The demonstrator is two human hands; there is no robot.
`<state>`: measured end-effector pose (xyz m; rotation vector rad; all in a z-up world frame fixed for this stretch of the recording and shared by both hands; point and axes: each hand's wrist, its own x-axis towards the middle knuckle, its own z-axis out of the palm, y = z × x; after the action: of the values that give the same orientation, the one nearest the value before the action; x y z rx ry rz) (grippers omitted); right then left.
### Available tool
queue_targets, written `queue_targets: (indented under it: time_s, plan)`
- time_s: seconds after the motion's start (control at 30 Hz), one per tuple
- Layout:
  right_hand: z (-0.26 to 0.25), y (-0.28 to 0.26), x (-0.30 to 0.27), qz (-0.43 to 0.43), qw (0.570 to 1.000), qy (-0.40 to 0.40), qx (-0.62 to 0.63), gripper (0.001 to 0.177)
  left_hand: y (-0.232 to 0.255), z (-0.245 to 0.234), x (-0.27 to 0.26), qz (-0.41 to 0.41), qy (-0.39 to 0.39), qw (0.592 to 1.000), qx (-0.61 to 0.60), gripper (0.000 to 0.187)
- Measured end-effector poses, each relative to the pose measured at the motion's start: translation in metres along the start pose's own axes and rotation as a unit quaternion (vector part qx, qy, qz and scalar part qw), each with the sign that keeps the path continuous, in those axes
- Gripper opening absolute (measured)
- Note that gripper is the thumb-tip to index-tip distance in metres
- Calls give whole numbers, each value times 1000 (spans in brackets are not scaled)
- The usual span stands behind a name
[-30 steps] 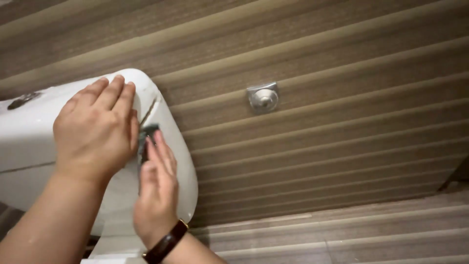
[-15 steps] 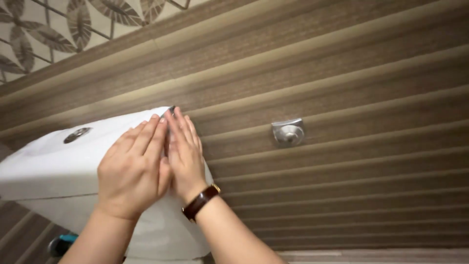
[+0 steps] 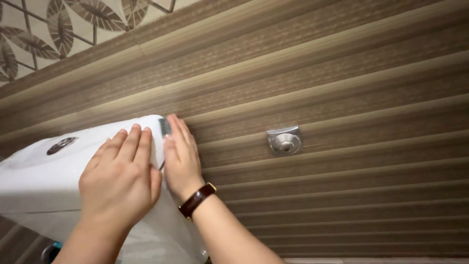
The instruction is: Scrubbing and cleaning the exterior of a toilet flush tank with a sponge and soapy water.
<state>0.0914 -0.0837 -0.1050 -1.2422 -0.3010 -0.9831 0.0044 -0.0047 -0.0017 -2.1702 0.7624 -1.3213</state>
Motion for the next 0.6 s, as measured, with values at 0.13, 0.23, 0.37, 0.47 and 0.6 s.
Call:
queue_targets:
  time_s: [0.13, 0.23, 0.37, 0.47, 0.6]
  plan:
    - [-6, -19, -10, -86, 996, -39, 1, 47, 2, 6, 6, -18, -38, 999, 16, 55]
    - [-10, -30, -44, -128, 991, 10, -27, 52, 1, 3, 9, 14, -42, 999, 22, 67]
    - [-16, -21, -73, -96, 995, 19, -35, 49, 4, -3, 10, 48, -45, 996, 52, 63]
    - [-12, 3, -48, -59, 998, 10, -13, 51, 6, -2, 9, 44, -36, 997, 48, 59]
    - [-6, 0, -8, -22, 999, -22, 30, 53, 3, 0, 7, 39, -29, 999, 16, 57]
